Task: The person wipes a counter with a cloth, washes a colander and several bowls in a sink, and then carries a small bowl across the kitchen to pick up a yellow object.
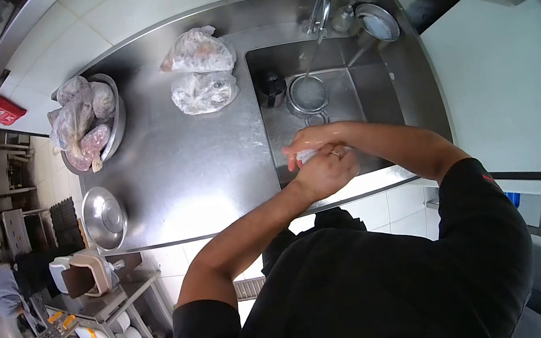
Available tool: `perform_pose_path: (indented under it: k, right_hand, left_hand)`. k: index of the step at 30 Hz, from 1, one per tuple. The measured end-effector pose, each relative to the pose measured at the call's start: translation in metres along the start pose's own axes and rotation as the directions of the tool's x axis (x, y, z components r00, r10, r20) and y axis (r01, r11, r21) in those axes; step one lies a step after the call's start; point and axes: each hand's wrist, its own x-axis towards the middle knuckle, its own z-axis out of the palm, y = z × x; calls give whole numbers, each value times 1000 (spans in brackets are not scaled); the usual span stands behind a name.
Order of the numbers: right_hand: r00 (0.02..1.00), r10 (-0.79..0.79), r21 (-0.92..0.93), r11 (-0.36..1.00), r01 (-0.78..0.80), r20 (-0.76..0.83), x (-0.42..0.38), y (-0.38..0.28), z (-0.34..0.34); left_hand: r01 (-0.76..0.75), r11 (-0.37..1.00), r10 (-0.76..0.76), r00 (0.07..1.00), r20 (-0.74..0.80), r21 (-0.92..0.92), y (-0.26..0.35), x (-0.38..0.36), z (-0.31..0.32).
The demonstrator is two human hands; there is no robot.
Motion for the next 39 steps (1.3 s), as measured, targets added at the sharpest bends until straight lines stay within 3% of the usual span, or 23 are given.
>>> perform_pose_path:
  k: [3, 5, 8, 9, 11, 14, 16, 17, 18, 19, 20, 21, 22, 23, 24, 25, 27, 29, 30, 32, 34, 38, 39]
  right_hand:
    - [986, 109, 158, 983, -89, -123, -11, -1, 4]
    - [988, 90, 357, 933, -39, -127, -20, 1, -1]
    - [998, 26, 665, 747, 22, -61, -22, 15, -10]
    - [1000, -8, 758, 652, 27, -29, -21, 16, -11]
    - [999, -36, 793, 607, 46, -30, -26, 25, -9]
    - [994, -105, 816, 573, 81, -25, -2, 59, -18]
    - [998, -57, 678, 732, 69, -40, -6, 66, -43]
    - [998, -38, 598, 799, 60, -49, -6, 69, -58]
    - [953, -48, 413, 894, 174, -299, 9, 103, -95]
    - [841, -131, 365, 858, 361, -524, 18, 140, -139]
    - [669, -199, 272, 803, 530, -716, 20, 163, -180]
    - [449, -77, 205, 812, 546, -890, 14, 159, -210]
    - [287, -56, 85, 887, 454, -956, 20, 173, -260]
    - [266, -74, 64, 879, 473, -961, 22, 178, -300]
    - [265, -54, 89, 863, 497, -963, 18, 170, -318]
    - [272, -36, 116, 846, 520, -962, 19, 157, -334]
    - [421, 5, 220, 857, 465, -907, 29, 148, -359]
    - [489, 132, 357, 842, 404, -862, 53, 156, -392]
    - [568, 132, 385, 853, 352, -812, 51, 155, -404]
    - [568, 150, 455, 771, 445, -809, 60, 170, -425]
    - [502, 283, 496, 787, 366, -818, 49, 159, -425]
    - [568, 250, 474, 833, 287, -784, 32, 147, -436]
    - [523, 291, 490, 820, 294, -801, 28, 135, -422]
  left_hand:
    - [31, 999, -31, 1000, -4, -25, -5, -1, -15]
    - [48, 998, -47, 998, 43, -28, -12, 0, -27]
    - [127, 988, -126, 992, -20, 92, -18, 10, -50]
    - [214, 975, -217, 975, 52, 61, -19, 8, -49]
    - [399, 917, -394, 896, 204, 19, -17, 2, -43]
    - [639, 765, -612, 760, 218, -81, -16, 6, -48]
    - [734, 668, -732, 678, 70, -124, -18, 1, -51]
    - [807, 573, -810, 584, 49, -145, -18, -9, -55]
    - [868, 465, -878, 478, 36, -171, -14, -21, -60]
    - [891, 422, -906, 420, -51, -169, -6, -33, -67]
    - [923, 337, -941, 327, -82, -186, 3, -51, -73]
    - [936, 305, -939, 264, -221, -175, 17, -68, -79]
    - [968, 145, -971, 98, -220, -206, 34, -85, -91]
    - [982, -42, -975, -81, -208, -184, 54, -95, -106]
    - [975, -149, -954, -185, -237, -162, 72, -110, -117]
    - [958, -194, -922, -251, -295, -210, 90, -126, -125]
    - [932, -346, -849, -360, -387, -110, 128, -154, -136]
    - [847, -530, -758, -498, -420, -47, 164, -177, -140]
    - [788, -615, -704, -562, -434, -24, 184, -190, -139]
    - [715, -699, -637, -620, -458, 4, 234, -220, -125]
    - [663, -748, -578, -631, -517, 28, 283, -249, -99]
    - [363, -931, -337, -890, -309, -30, 371, -275, -52]
    - [289, -957, -272, -926, -260, -30, 394, -278, -36]
